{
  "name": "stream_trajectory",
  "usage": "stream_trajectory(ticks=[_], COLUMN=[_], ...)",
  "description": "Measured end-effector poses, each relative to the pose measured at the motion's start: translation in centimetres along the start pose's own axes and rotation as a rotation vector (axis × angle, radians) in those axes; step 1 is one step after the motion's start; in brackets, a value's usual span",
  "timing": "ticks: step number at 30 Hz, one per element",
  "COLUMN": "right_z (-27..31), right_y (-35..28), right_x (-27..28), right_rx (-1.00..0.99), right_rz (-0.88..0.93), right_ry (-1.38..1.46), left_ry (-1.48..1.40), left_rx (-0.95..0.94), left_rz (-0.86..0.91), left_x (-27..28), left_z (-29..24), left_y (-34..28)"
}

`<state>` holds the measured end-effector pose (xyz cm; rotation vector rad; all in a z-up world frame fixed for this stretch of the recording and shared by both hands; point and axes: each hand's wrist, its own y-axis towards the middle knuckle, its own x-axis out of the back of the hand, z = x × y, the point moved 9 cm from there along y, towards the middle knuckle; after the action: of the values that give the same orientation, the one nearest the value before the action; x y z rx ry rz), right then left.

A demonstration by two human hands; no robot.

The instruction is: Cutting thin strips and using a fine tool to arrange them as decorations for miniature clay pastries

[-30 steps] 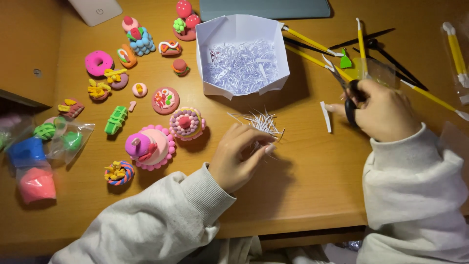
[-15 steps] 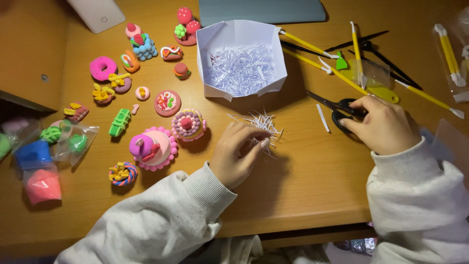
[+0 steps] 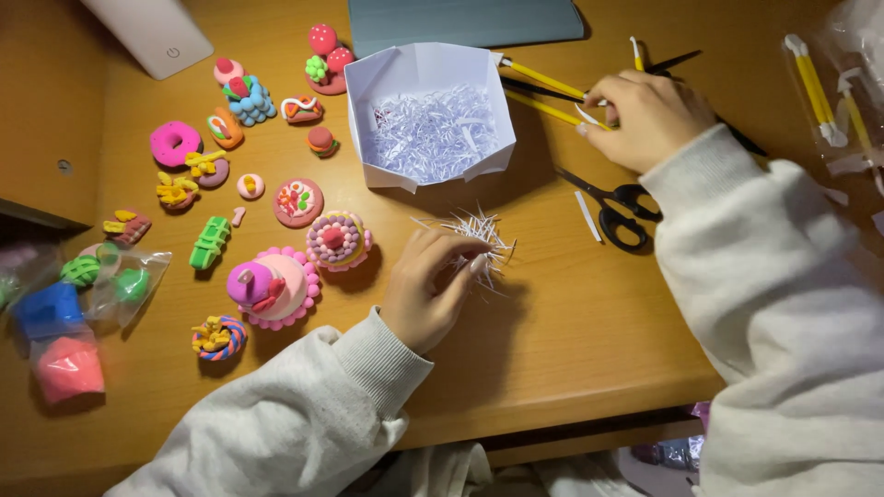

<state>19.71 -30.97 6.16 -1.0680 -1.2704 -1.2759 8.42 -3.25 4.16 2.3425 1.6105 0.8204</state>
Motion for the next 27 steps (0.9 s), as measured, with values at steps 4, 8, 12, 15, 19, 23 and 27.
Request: stream_trajectory(ticks=[4,8,12,15,19,23,27], right_z=[0.6,0.2,0.3,-1.4,-3.7,-3.4,-3.9], right_y=[4.2,4.8,2.4,0.0,-4.0,-6.7,-6.9], right_x=[-4.0,-5.0,-3.0,-1.5,-0.1,1.1,2.9], right_rx=[-0.088,-0.143,-0.219,-0.221,-0.182,-0.110,-0.117], right_rz=[0.217,0.328,0.475,0.452,0.367,0.300,0.204], right_ry=[-0.132,-0.193,-0.195,-0.124,0.078,0.422,0.326], left_ry=[-0.002,-0.015,-0.020,-0.020,-0.028,-0.023,-0.020], left_rx=[-0.013,0.000,-0.017,0.002,0.000,0.004,0.007], left_rz=[-0.015,-0.012,-0.008,-0.011,-0.009,-0.006,-0.010], left_x=[0.1,0.1,0.2,0.2,0.2,0.1,-0.1], left_z=[0.0,0.1,0.0,0.0,0.0,0.0,0.2], left_y=[-0.2,-0.2,-0.1,-0.2,-0.1,-0.1,-0.1])
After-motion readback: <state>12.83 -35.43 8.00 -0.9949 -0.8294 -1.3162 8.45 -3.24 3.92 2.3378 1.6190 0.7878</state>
